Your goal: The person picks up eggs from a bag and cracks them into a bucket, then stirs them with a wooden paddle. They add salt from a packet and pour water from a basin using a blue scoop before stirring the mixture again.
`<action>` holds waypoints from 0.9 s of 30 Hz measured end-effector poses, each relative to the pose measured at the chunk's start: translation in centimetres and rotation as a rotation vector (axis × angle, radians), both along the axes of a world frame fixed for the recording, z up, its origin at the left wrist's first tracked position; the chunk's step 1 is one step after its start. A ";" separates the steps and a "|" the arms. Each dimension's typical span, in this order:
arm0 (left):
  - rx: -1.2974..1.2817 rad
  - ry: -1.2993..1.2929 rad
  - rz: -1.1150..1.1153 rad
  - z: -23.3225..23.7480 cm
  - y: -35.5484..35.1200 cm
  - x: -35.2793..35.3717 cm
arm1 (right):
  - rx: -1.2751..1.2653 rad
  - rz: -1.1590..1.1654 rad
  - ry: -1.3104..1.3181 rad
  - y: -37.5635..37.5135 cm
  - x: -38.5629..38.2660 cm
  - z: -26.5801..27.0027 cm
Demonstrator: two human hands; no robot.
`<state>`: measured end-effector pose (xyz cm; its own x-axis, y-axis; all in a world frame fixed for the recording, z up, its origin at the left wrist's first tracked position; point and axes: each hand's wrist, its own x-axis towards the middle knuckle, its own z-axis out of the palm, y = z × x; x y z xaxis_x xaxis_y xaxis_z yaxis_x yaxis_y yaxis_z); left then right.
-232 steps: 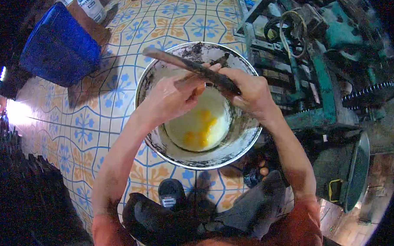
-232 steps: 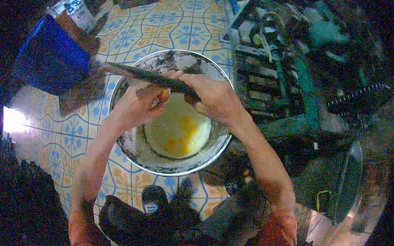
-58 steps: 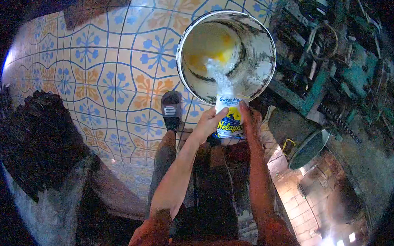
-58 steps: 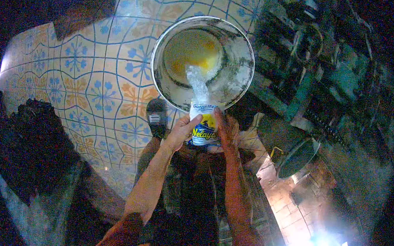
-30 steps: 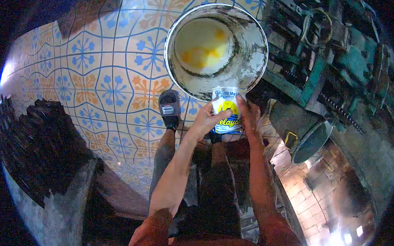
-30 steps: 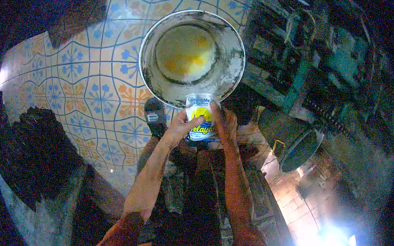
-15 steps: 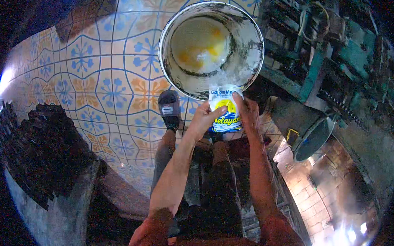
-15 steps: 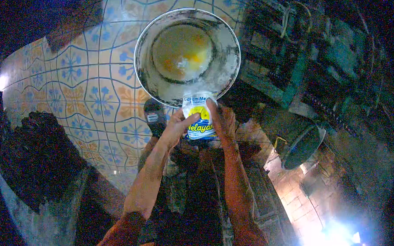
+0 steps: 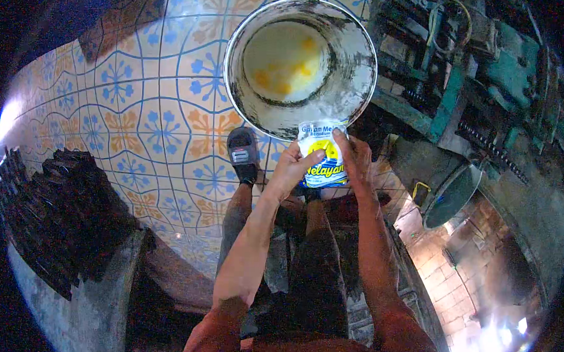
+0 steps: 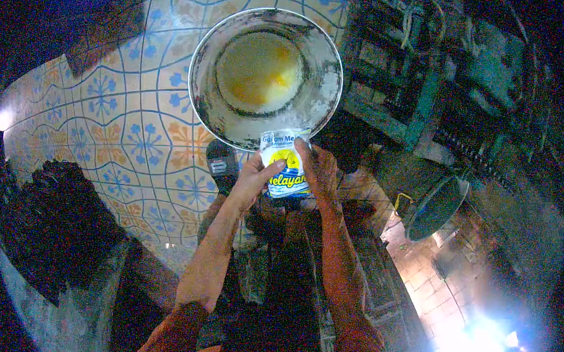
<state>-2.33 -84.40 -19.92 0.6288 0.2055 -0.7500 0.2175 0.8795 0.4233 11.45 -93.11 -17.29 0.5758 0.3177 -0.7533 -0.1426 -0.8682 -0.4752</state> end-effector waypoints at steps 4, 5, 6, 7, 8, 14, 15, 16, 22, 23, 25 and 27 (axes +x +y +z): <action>-0.055 0.042 -0.020 0.5 0.4 0.0 | -0.039 -0.051 0.016 0.7 -0.2 0.3; -0.039 0.050 -0.025 0.8 0.4 0.0 | -0.065 -0.019 0.013 0.6 -0.1 0.4; -0.023 0.058 -0.029 0.9 0.5 0.0 | -0.092 0.013 0.010 0.6 0.0 0.4; -0.042 0.048 -0.016 0.6 0.3 -0.1 | -0.075 0.010 0.006 0.3 0.0 0.0; -0.062 0.038 -0.004 0.1 0.0 -0.3 | -0.058 0.006 0.002 -0.2 -0.3 -0.6; 0.005 0.093 -0.076 0.4 0.2 -0.4 | -0.058 0.004 -0.008 -0.5 -0.5 -1.2; 0.005 0.060 -0.051 0.0 -0.1 -0.6 | -0.053 0.001 0.003 -0.7 -0.6 -1.3; 0.005 0.026 -0.026 -0.6 -0.4 -0.8 | -0.007 -0.038 0.024 -0.9 -0.8 -1.5; 0.183 -0.079 -0.033 -1.0 -0.9 -1.0 | 0.199 0.069 -0.066 -2.7 -1.3 -2.0; 0.254 -0.080 -0.066 -1.1 -1.0 -1.1 | 0.230 0.133 -0.142 -4.4 -1.7 -2.9; 0.423 -0.053 -0.158 -0.9 -1.2 -1.0 | 0.287 0.125 -0.201 -4.6 -2.1 -2.0; 0.660 -0.032 -0.265 -0.2 -1.0 -0.7 | 0.340 -0.149 -0.075 -5.0 -3.0 -2.0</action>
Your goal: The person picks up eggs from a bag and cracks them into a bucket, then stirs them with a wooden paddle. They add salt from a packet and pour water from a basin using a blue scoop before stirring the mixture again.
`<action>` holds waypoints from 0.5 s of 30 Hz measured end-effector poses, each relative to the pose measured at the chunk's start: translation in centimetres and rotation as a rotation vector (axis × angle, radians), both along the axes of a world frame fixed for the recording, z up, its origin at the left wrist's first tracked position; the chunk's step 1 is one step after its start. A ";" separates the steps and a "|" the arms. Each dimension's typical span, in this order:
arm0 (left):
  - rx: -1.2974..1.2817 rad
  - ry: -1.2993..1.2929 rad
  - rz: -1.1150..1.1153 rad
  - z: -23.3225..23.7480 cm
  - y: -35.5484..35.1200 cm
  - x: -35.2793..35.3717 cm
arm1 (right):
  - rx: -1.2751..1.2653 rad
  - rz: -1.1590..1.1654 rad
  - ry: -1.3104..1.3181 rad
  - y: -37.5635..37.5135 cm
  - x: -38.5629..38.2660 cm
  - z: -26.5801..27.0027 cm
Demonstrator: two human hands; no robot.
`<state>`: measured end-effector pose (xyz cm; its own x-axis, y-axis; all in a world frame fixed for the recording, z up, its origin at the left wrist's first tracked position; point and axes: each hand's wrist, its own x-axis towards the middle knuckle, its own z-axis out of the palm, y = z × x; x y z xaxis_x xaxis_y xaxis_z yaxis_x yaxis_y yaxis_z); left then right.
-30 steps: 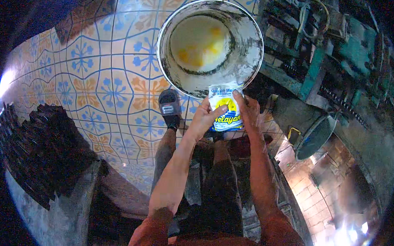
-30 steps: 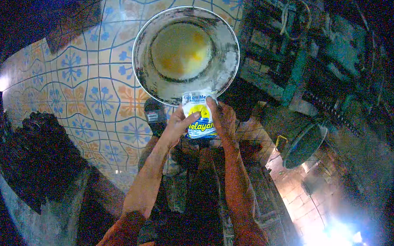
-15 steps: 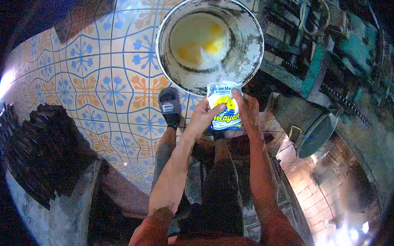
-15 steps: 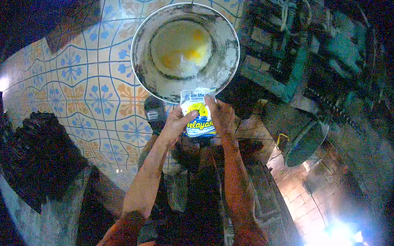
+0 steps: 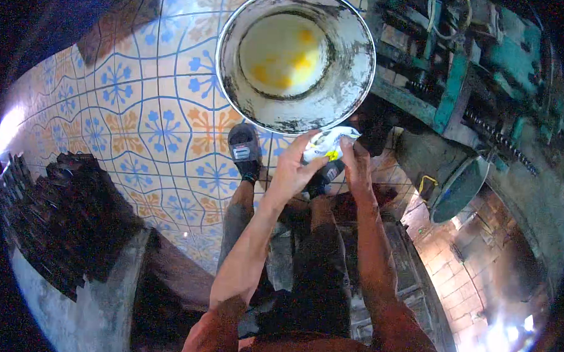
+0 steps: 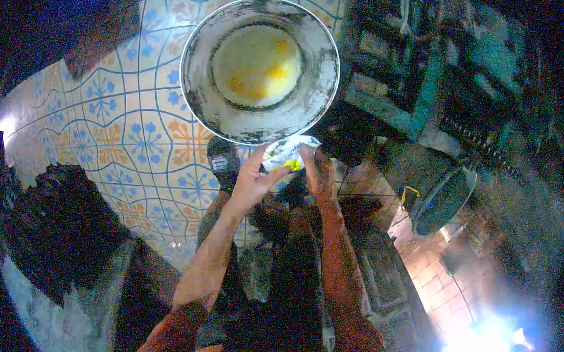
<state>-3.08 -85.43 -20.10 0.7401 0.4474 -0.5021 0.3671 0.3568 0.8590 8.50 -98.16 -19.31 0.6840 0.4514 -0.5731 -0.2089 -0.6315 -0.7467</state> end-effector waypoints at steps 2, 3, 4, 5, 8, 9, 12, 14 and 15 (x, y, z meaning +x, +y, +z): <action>0.155 -0.081 -0.036 0.7 -0.1 0.5 | 0.035 -0.175 0.123 -0.8 -0.4 -0.6; 0.192 -0.117 -0.048 0.9 -0.1 0.8 | 0.027 -0.171 0.105 -1.1 -0.4 -0.7; 0.227 -0.154 -0.062 1.1 -0.2 1.2 | 0.019 -0.169 0.085 -1.4 -0.3 -0.8; 0.239 -0.105 -0.103 1.6 -0.4 1.6 | 0.153 -0.222 0.106 -1.8 -0.5 -0.6; 0.259 -0.081 -0.162 -0.9 -2.6 1.7 | 0.196 -0.429 0.260 -3.9 -0.9 -2.0; 0.248 -0.126 -0.144 -2.6 -3.5 1.8 | 0.356 -0.608 0.296 -5.7 -2.2 -5.6; 0.260 -0.162 -0.170 -6.2 -4.9 3.9 | 0.299 -0.600 0.269 -7.7 -1.2 -9.4; 0.330 -0.032 -0.267 -9.9 -6.0 4.5 | 0.435 -0.725 0.280 -5.7 0.2 -10.9; 0.391 -0.009 -0.270 -11.5 -6.4 5.4 | 0.474 -0.738 0.272 -7.1 0.2 -15.1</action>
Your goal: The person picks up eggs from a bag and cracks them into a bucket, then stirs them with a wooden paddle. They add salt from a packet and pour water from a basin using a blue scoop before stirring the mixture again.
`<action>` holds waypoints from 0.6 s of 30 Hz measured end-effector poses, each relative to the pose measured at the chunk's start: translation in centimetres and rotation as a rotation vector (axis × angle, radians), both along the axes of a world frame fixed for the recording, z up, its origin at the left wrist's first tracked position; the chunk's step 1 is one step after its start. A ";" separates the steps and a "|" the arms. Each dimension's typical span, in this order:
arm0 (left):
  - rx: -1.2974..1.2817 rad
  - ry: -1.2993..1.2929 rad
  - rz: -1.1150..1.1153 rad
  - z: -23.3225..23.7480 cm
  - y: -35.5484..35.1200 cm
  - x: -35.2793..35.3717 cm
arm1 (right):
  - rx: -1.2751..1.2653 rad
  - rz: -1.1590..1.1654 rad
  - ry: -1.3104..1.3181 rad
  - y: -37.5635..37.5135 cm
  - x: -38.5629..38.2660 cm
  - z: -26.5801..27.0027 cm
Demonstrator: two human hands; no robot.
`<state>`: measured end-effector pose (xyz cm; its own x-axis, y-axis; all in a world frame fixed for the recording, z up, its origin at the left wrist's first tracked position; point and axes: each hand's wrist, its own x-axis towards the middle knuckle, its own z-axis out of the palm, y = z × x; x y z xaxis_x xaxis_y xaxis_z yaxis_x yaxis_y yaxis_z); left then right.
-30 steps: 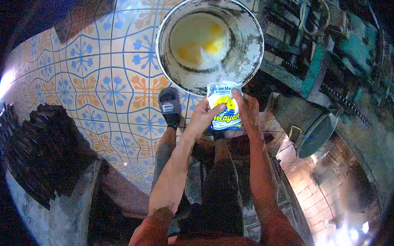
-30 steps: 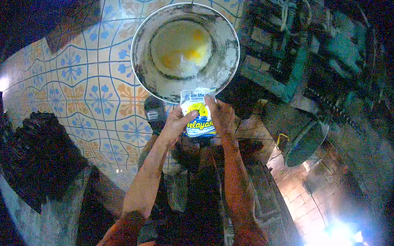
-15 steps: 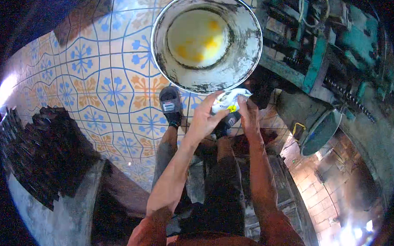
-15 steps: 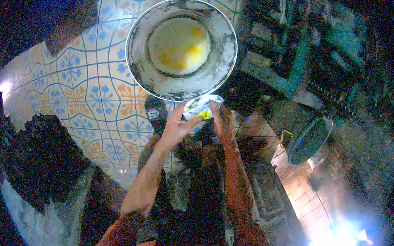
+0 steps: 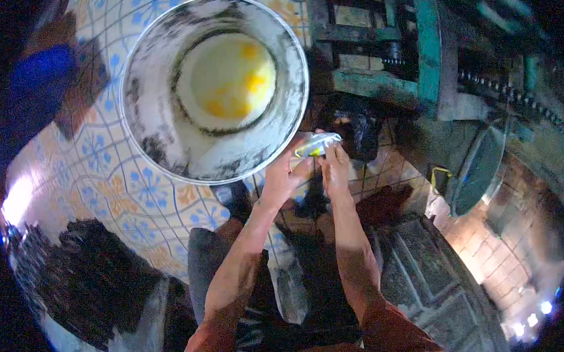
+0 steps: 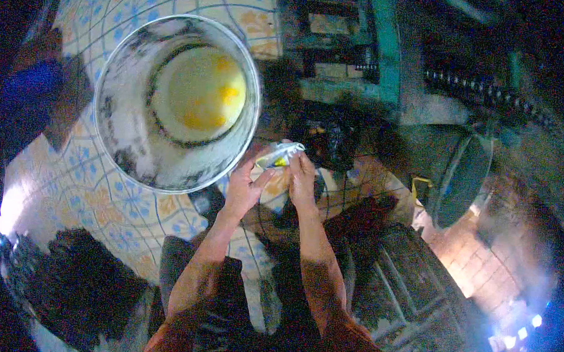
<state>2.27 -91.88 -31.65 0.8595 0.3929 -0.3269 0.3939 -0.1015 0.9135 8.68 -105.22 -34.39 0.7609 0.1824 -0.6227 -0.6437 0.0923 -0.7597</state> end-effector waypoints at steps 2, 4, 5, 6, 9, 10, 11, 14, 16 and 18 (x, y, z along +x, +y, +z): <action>0.265 -0.043 -0.080 -5.5 -0.7 1.1 | 0.023 -0.099 0.010 -0.4 1.1 -5.5; 0.369 -0.094 -0.130 -10.1 -0.5 3.1 | -0.014 -0.112 0.043 -1.2 2.5 -11.1; 0.355 -0.074 -0.134 -12.0 -0.3 4.2 | 0.076 -0.150 0.059 -0.8 3.4 -13.5; 0.289 -0.035 -0.135 -14.1 -0.2 5.1 | 0.145 -0.130 0.031 -1.0 4.0 -16.6; 0.270 -0.006 -0.115 -18.3 0.0 7.7 | 0.101 -0.254 0.138 0.3 5.6 -22.0; 0.293 -0.045 -0.090 -18.9 0.1 8.4 | 0.191 -0.268 0.124 -0.4 6.1 -24.6; 0.083 0.041 -0.090 -19.9 0.3 9.3 | 0.183 -0.226 0.118 -1.1 6.1 -26.8; 0.339 0.060 -0.057 -21.2 -0.1 9.8 | -0.121 0.025 -0.078 -0.5 7.3 -23.9; 0.202 0.215 -0.021 -20.8 0.0 10.2 | -0.688 0.368 -0.418 -1.5 7.5 -23.4; 0.256 0.095 -0.049 -20.4 0.7 10.8 | -0.392 0.429 -0.103 -3.3 10.8 -16.3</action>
